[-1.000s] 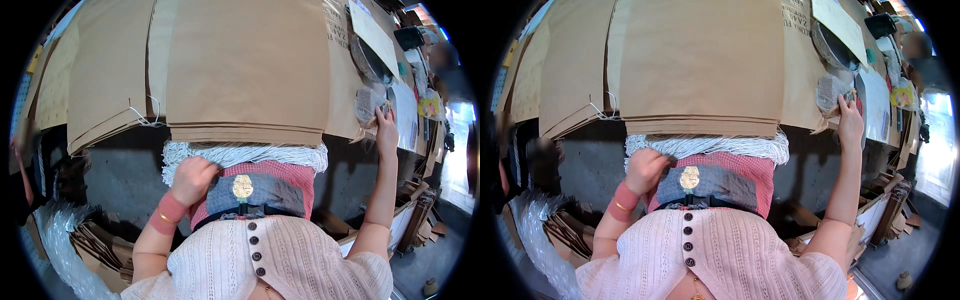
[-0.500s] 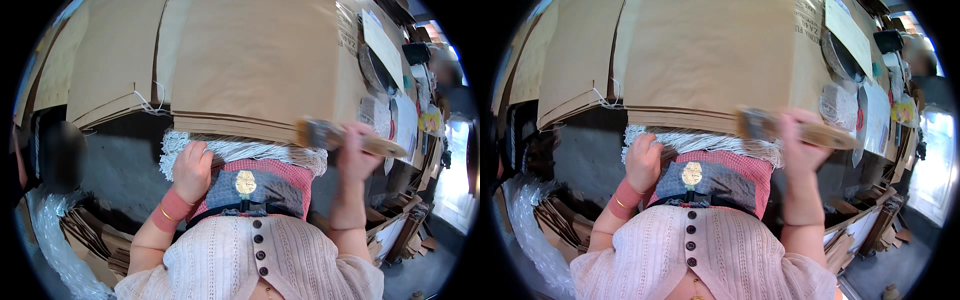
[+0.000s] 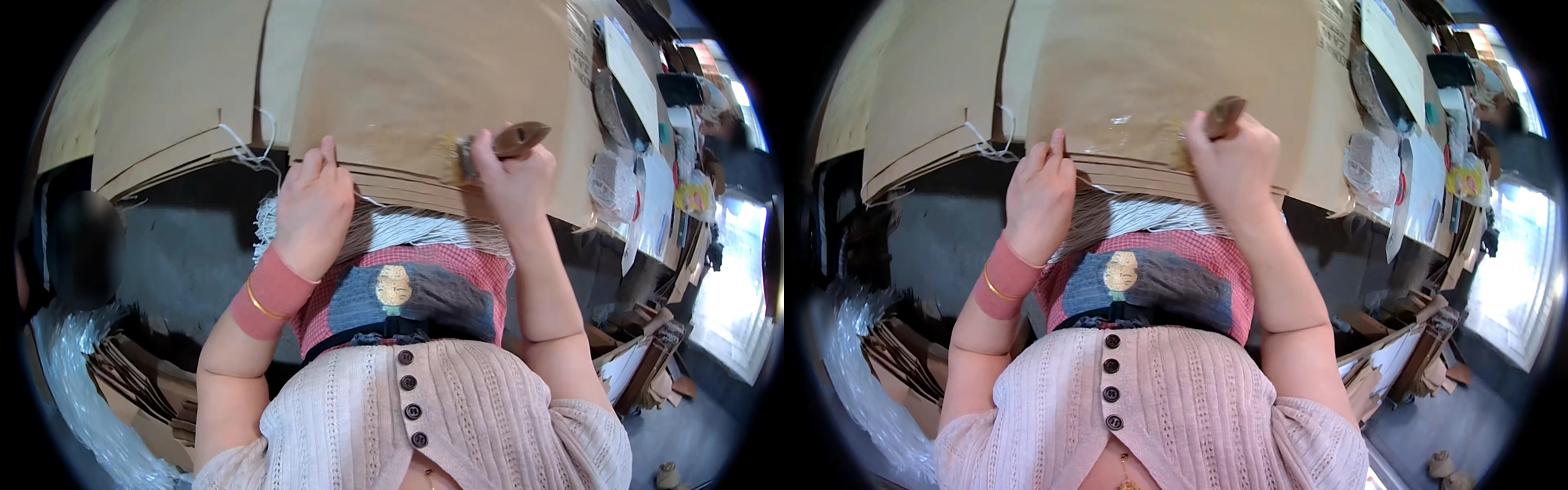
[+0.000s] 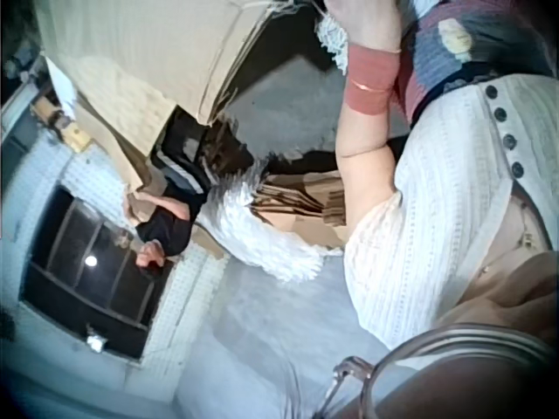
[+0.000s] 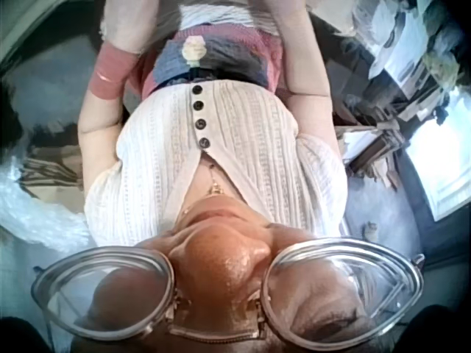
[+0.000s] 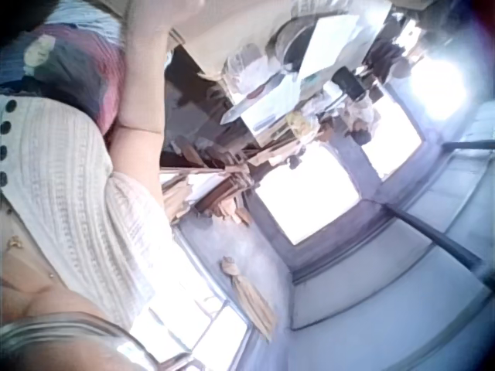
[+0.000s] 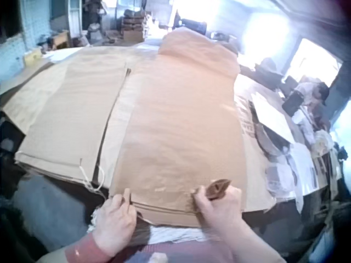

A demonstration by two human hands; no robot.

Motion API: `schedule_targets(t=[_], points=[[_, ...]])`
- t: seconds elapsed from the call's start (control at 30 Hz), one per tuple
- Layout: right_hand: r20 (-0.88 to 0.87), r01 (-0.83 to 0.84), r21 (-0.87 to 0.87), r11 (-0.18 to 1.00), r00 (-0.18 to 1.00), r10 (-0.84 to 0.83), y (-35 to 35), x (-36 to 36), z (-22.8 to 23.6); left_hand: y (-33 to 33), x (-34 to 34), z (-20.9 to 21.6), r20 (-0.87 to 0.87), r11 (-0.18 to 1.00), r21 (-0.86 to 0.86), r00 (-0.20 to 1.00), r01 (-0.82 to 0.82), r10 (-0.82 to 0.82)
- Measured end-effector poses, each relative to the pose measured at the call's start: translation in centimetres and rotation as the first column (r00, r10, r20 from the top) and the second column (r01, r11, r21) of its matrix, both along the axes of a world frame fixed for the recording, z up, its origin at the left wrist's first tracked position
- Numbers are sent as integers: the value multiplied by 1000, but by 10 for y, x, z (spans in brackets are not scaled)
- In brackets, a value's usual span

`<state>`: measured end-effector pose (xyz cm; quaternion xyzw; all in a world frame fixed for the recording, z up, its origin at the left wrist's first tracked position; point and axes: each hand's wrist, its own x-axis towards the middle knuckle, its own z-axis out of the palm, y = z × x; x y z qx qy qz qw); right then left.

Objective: The person stacks flat brown paper sheets on a workbench and secures them with white string. They use a brush to apply adhesive to the paper edges before wrapping the string around the stack to hold it together.

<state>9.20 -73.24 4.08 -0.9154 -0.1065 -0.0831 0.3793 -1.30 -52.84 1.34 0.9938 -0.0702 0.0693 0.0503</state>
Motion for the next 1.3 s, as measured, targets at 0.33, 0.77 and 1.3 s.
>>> schedule_targets(t=[0.33, 0.77, 1.3], points=[[218, 81, -458, 885, 976, 24, -69, 17, -1, -9, 4, 2, 3, 998, 63, 1000, 13, -13], [93, 242, 563, 790, 931, -352, -225, 24, 47, -2, -7, 8, -76, 999, -33, 997, 27, -30], [284, 28, -460, 887, 952, 118, -213, 19, 12, -21, -55, 93, -556, 442, -797, 785, -411, -273]])
